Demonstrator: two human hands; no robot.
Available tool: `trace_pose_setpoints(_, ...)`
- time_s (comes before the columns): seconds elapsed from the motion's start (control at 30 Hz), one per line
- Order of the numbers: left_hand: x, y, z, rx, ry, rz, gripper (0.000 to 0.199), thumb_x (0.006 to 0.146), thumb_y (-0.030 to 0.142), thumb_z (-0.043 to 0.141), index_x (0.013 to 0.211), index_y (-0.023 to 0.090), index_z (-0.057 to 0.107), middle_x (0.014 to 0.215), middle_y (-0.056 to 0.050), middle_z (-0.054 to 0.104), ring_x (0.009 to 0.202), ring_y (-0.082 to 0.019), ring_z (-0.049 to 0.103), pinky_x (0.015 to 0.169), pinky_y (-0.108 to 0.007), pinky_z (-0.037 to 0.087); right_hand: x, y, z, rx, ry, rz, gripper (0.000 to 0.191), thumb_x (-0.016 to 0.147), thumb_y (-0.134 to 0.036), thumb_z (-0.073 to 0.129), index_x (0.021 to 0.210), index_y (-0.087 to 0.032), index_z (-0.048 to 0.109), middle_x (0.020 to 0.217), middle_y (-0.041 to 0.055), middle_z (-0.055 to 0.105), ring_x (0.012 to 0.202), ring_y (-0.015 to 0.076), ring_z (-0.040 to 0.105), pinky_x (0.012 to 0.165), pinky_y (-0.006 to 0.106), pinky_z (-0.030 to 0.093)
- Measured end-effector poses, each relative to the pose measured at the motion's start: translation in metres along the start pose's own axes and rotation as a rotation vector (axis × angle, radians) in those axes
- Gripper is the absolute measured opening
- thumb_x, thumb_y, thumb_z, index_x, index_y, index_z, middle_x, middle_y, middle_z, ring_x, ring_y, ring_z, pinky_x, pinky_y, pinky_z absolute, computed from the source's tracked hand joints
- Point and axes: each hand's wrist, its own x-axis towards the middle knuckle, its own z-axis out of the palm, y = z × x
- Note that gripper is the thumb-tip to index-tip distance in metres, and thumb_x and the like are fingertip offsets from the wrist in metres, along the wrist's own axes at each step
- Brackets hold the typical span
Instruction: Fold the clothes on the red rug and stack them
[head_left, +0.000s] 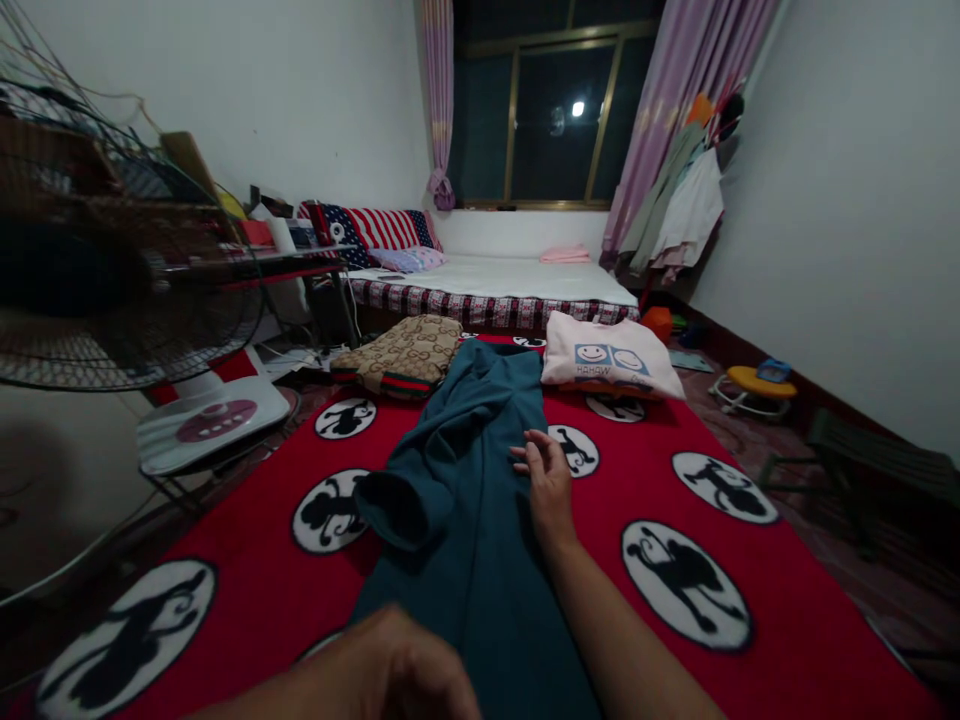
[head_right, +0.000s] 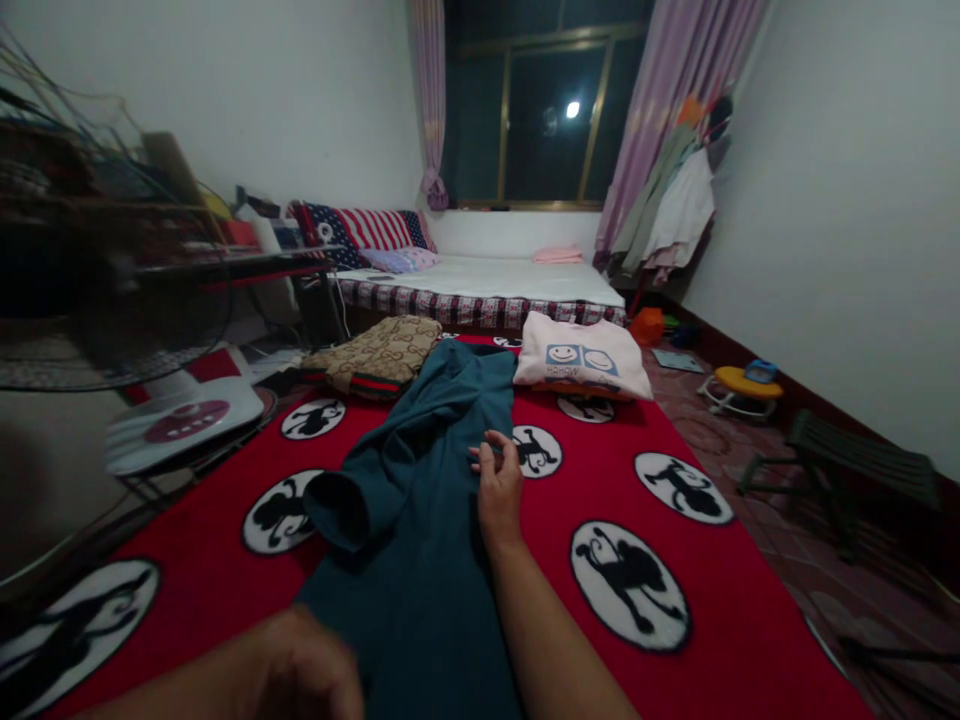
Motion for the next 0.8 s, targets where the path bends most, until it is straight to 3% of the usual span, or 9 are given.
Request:
trace_pose_setpoints(0.1,0.019,-0.011,-0.032,0.507,0.373,0.157,0.027,0.079,0.034,0.065,0.104,0.028,0.066,0.116,-0.006,0.064,0.109,-0.024,0.057,0.095,-0.037,0.046,0.0,-0.002,-0.001,-0.006,-0.017,-0.004,0.038,0.085,-0.046,0.053,0.109,-0.018,0.054,0.114,0.0105,0.061,0.088,0.02,0.067,0.069,0.033,0.054)
trace_pose_setpoints(0.2,0.038,-0.038,-0.06,0.825,0.679,0.068,0.077,0.061,0.038,0.077,0.132,0.029,0.05,0.143,-0.01,0.042,0.129,-0.034,0.041,0.104,-0.05,0.038,0.0,-0.002,-0.002,-0.017,-0.031,0.003,0.038,0.085,-0.047,0.053,0.109,-0.017,0.055,0.11,0.0101,0.063,0.088,0.0201,0.067,0.07,0.033,0.053)
trace_pose_setpoints(0.27,0.043,-0.058,-0.069,0.899,0.692,-0.02,0.089,0.056,0.037,0.078,0.138,0.028,0.044,0.143,-0.012,0.042,0.127,-0.035,0.043,0.101,-0.05,0.04,0.0,-0.002,-0.002,-0.025,-0.041,0.004,0.038,0.085,-0.047,0.053,0.109,-0.017,0.055,0.107,0.0095,0.065,0.087,0.02,0.068,0.07,0.033,0.053)
trace_pose_setpoints(0.37,0.045,-0.071,-0.078,0.889,0.567,-0.035,0.053,0.068,0.024,0.065,0.122,0.026,0.059,0.119,-0.008,0.059,0.109,-0.027,0.057,0.091,-0.04,0.048,0.0,-0.002,-0.001,-0.037,-0.056,-0.003,0.038,0.085,-0.047,0.053,0.108,-0.017,0.056,0.103,0.0088,0.067,0.084,0.0195,0.068,0.069,0.032,0.052)
trace_pose_setpoints(0.47,0.044,-0.051,-0.09,0.837,0.569,0.104,0.032,0.071,0.011,0.052,0.097,0.022,0.068,0.098,-0.006,0.066,0.095,-0.021,0.062,0.084,-0.033,0.049,-0.001,-0.003,0.0,-0.047,-0.066,-0.01,0.037,0.085,-0.048,0.053,0.106,-0.017,0.057,0.101,0.0084,0.067,0.081,0.0191,0.068,0.068,0.032,0.052)
trace_pose_setpoints(0.6,0.029,0.013,-0.083,0.733,0.83,0.533,0.018,0.078,0.015,0.055,0.089,0.023,0.067,0.097,-0.005,0.067,0.095,-0.021,0.062,0.087,-0.033,0.049,-0.001,-0.007,0.0,0.019,-0.011,0.005,0.038,0.084,-0.049,0.054,0.105,-0.018,0.057,0.107,0.0086,0.064,0.08,0.0179,0.067,0.064,0.03,0.052)
trace_pose_setpoints(0.63,0.023,0.028,-0.074,0.702,0.829,0.629,0.016,0.078,0.016,0.058,0.088,0.024,0.067,0.098,-0.005,0.067,0.097,-0.022,0.062,0.089,-0.034,0.049,0.0,-0.007,-0.001,0.05,0.014,0.015,0.038,0.083,-0.049,0.054,0.105,-0.018,0.056,0.108,0.0086,0.063,0.079,0.0174,0.067,0.063,0.029,0.052)
trace_pose_setpoints(0.67,0.016,0.041,-0.064,0.676,0.743,0.716,0.016,0.079,0.016,0.059,0.088,0.026,0.068,0.097,-0.004,0.068,0.097,-0.021,0.062,0.088,-0.033,0.049,0.001,-0.006,-0.002,0.081,0.038,0.028,0.039,0.083,-0.05,0.054,0.106,-0.019,0.056,0.11,0.0086,0.062,0.078,0.0168,0.067,0.061,0.029,0.052)
trace_pose_setpoints(0.8,0.003,0.054,-0.024,0.665,0.064,0.726,0.016,0.086,0.024,0.057,0.087,0.033,0.071,0.072,-0.003,0.068,0.067,-0.016,0.064,0.065,-0.025,0.051,0.009,0.0,-0.011,0.076,0.107,0.064,0.044,0.082,-0.055,0.048,0.105,-0.019,0.058,0.105,0.0086,0.065,0.077,0.0172,0.064,0.063,0.03,0.05)
